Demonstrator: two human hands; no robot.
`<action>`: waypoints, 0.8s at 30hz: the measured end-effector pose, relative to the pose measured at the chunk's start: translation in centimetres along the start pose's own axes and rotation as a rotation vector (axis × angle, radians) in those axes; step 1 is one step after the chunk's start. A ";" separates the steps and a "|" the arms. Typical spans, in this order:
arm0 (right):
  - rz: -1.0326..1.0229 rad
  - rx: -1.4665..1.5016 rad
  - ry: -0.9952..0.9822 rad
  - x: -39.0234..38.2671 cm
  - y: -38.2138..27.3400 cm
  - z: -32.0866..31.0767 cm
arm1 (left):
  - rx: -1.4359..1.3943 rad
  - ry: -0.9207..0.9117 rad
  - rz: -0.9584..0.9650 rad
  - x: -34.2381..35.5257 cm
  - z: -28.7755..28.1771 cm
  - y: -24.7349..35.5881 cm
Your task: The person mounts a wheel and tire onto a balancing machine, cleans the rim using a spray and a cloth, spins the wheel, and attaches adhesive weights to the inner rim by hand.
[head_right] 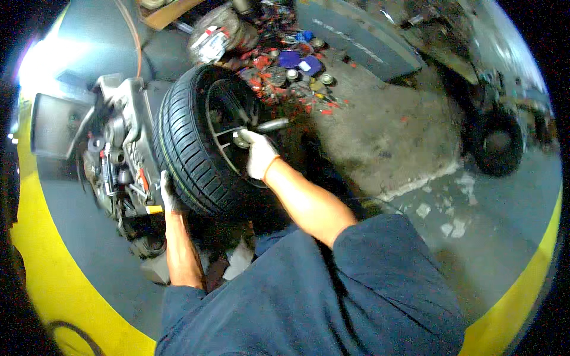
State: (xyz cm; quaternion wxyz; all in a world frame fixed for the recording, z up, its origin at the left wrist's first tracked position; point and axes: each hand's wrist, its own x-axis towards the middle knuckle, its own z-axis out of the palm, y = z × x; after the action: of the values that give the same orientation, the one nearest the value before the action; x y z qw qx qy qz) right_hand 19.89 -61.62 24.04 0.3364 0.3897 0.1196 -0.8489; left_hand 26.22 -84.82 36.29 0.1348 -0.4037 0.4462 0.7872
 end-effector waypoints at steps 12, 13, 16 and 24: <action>-0.301 0.346 -0.007 0.1 0.8 -1.1 | 0.184 -0.267 0.228 3.7 0.1 -0.4; -0.469 0.312 -0.123 1.4 -1.1 -5.1 | 0.372 -0.233 0.238 4.4 3.7 -0.6; -0.534 0.497 0.191 -2.2 -5.5 -7.3 | 0.508 -0.471 0.310 5.1 11.3 -2.2; -0.701 0.701 0.438 -14.5 -12.7 -25.6 | 0.737 -0.802 0.022 5.5 28.1 -19.3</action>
State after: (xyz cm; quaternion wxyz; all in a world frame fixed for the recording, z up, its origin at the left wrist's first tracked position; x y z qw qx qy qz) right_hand 33.17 -33.36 16.91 -0.1500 0.5831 0.0196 -0.7982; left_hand 19.28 -51.96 28.37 0.4187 0.0071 0.6103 0.6724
